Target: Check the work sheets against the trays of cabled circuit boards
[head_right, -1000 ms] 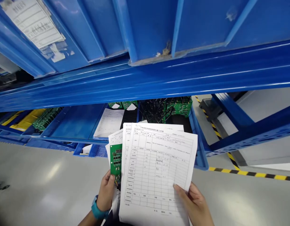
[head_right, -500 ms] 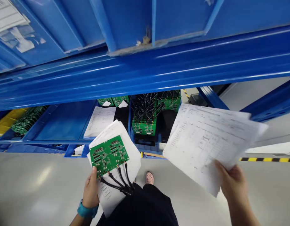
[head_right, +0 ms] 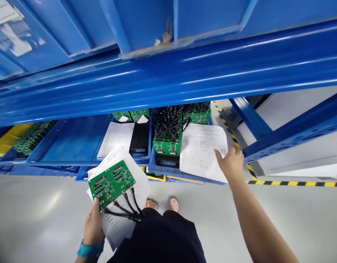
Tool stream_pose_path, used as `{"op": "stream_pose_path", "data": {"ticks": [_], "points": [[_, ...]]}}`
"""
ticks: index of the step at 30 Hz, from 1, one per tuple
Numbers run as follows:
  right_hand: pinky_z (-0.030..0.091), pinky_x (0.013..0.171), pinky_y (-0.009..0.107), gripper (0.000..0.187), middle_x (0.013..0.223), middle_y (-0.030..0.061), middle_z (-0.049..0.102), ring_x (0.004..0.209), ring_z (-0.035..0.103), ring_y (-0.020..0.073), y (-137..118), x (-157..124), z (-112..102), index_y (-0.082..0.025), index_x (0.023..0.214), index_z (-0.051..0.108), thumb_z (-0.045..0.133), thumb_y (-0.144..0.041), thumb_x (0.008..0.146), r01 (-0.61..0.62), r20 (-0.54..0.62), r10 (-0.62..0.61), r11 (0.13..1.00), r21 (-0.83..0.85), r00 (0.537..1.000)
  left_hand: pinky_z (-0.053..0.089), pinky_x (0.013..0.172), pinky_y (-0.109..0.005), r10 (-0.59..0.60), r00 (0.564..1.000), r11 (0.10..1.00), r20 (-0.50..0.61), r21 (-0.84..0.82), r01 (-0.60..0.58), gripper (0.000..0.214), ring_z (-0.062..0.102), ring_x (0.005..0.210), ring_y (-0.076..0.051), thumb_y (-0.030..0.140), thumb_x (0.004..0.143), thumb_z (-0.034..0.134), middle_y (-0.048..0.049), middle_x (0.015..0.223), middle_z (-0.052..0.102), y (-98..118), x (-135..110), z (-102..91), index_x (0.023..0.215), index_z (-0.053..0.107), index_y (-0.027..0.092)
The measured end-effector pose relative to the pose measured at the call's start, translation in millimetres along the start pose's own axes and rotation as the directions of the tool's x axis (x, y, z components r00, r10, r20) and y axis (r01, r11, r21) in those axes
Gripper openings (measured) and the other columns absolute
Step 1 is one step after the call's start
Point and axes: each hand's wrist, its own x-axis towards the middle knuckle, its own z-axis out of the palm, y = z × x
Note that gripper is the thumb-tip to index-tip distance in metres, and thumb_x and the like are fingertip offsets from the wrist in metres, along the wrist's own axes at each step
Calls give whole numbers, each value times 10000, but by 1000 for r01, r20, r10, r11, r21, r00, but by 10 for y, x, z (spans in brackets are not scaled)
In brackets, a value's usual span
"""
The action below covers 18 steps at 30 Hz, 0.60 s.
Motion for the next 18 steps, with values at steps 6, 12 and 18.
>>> {"op": "stream_pose_path", "data": {"ticks": [6,12,18], "points": [[444,763,260,242,969,38,557,706,542,103,-441,-145,572,-188,1000,552,493,-272,780,214,275,-293,935,284,916,401,873,-363,-23,999,999,-30,-31,22,506,560,956,-276,520,744,454,-93,823,670,-53,6,31,949,641,96],[501,613,226,337,920,66,562,630,561,73,-628,-118,1006,-109,1066,453,440,-353,832,238,310,-417,844,480,854,380,896,-373,-84,996,994,-43,-71,81,487,558,954,-272,507,734,471,-102,844,661,-14,10,18,927,641,94],[499,520,195,319,734,37,584,540,552,68,-675,-160,959,-106,813,584,469,-403,823,398,238,-570,763,509,786,370,906,-386,-117,989,988,-93,-115,106,480,542,982,-281,507,734,477,-109,864,652,-77,32,-7,919,641,96]]}}
